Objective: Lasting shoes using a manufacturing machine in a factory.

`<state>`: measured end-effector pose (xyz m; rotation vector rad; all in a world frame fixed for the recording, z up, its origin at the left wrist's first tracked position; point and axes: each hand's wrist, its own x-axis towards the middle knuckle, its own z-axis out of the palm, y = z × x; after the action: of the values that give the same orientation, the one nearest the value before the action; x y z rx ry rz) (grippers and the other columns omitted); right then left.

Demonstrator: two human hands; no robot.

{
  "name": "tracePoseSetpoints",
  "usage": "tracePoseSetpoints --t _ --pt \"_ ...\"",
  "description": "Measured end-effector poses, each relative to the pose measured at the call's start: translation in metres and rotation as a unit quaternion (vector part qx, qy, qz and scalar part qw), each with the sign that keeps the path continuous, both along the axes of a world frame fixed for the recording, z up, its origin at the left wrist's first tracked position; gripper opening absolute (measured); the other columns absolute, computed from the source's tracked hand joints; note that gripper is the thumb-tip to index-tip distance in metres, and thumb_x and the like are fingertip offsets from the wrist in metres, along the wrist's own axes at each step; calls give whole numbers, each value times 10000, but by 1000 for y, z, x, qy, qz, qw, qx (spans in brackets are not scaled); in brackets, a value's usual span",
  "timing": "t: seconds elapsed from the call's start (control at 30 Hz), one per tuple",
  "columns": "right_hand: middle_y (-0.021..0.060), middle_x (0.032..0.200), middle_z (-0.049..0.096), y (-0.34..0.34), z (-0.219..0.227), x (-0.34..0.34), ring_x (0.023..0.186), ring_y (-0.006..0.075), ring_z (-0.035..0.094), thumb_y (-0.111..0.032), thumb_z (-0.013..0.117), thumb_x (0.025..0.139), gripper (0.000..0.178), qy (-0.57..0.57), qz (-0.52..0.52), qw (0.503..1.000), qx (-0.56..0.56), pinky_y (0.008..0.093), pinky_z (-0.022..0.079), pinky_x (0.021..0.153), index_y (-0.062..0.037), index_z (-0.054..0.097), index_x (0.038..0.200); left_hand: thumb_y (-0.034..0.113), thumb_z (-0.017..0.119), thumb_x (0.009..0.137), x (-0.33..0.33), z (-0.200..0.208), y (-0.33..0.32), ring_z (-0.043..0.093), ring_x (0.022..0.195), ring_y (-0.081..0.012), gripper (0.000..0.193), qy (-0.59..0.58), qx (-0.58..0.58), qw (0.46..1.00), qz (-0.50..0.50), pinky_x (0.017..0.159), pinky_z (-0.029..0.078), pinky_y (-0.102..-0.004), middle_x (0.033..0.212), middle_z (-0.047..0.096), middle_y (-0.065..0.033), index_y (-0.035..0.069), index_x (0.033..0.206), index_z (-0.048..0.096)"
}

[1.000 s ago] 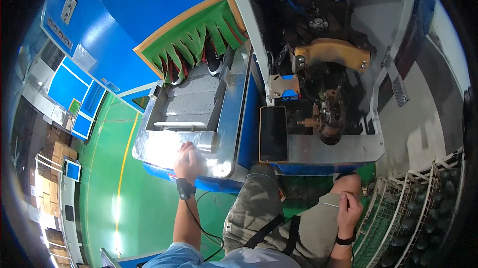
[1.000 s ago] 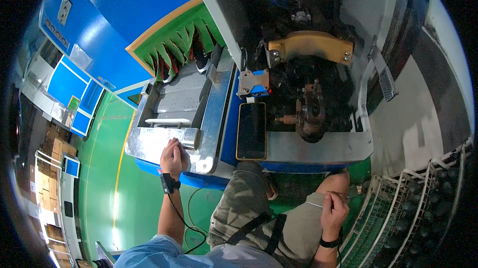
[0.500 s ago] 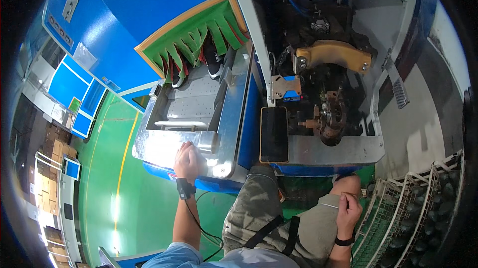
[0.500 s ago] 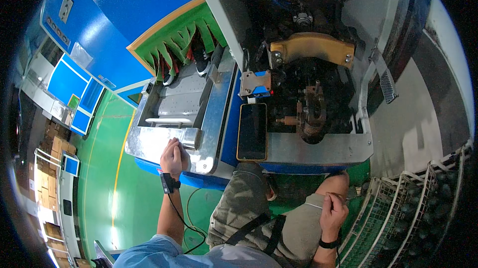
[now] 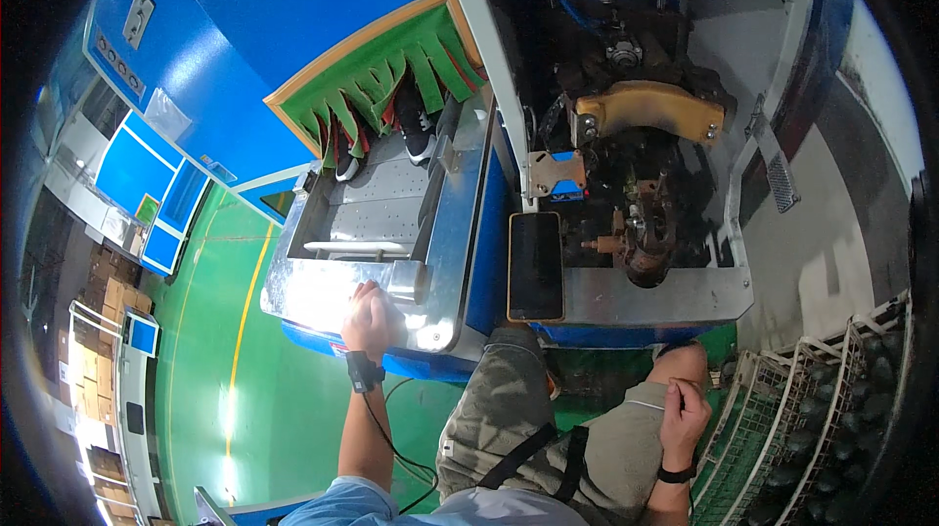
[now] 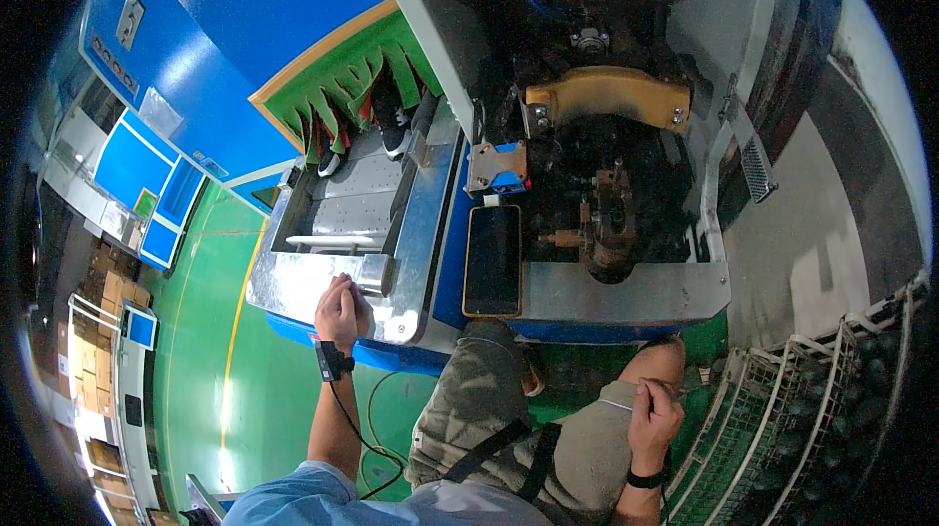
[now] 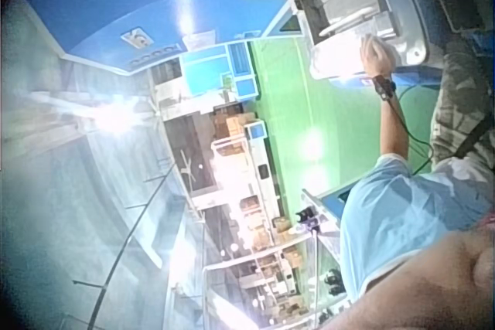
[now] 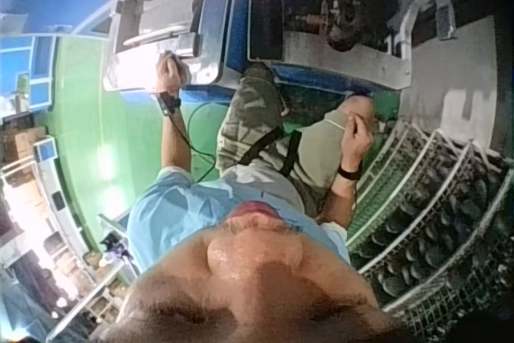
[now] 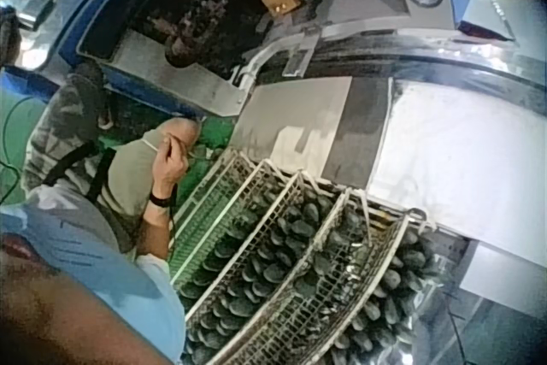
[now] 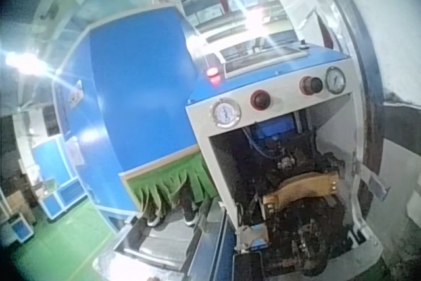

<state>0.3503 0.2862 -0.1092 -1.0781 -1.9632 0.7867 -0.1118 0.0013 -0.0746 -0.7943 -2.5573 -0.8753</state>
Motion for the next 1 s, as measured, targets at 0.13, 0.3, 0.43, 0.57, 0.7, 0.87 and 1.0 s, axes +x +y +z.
tracePoseSetpoints --t 0.13,0.3,0.43,0.57,0.7,0.87,1.0 --pt "203 899 732 -1 0 3 806 366 716 -91 667 952 148 -26 1 1000 -18 412 551 730 39 737 963 187 541 995 -2 4 1 614 1266 -382 297 6 -22 1000 -20 1095 460 -430 1263 699 -215 -3 1120 732" --pt "205 912 710 1 -5 10 802 352 687 -98 638 975 175 -31 -9 999 -9 408 536 740 68 695 972 238 592 970 -16 45 10 654 1119 -405 268 -48 -156 986 42 997 496 -494 1079 724 -247 53 1098 736" --pt "205 850 705 8 -5 13 751 356 681 -48 636 962 142 -49 -46 997 -35 423 535 699 64 719 940 255 680 927 -74 74 50 696 872 -393 273 146 -123 971 -144 855 545 -484 933 740 -179 56 1104 739" --pt "190 909 753 15 2 10 779 320 695 -243 628 1040 302 -67 -7 996 59 406 565 735 21 773 1016 369 649 956 -179 61 132 685 1038 -422 425 86 -161 975 -125 911 543 -484 1082 729 -231 29 1206 702" --pt "152 776 723 20 2 3 613 264 638 -295 650 1034 341 -66 -45 990 121 366 521 577 11 782 962 505 705 895 -286 37 229 668 1141 -435 708 -96 -80 992 10 980 528 -462 1176 693 -316 -87 1273 615" --pt "89 655 638 29 -10 -4 503 185 499 -275 627 1042 300 -119 -36 983 137 334 448 495 -39 795 965 416 891 737 -299 -23 305 699 1038 -419 746 -5 105 981 165 891 546 -450 1119 710 -292 -106 1176 589" --pt "88 667 639 34 -11 -11 510 189 507 -252 624 1032 266 -90 -22 989 117 344 460 505 -47 791 1001 414 903 720 -297 -19 286 676 1074 -443 795 11 52 993 101 917 545 -478 1142 692 -291 -97 1207 539"
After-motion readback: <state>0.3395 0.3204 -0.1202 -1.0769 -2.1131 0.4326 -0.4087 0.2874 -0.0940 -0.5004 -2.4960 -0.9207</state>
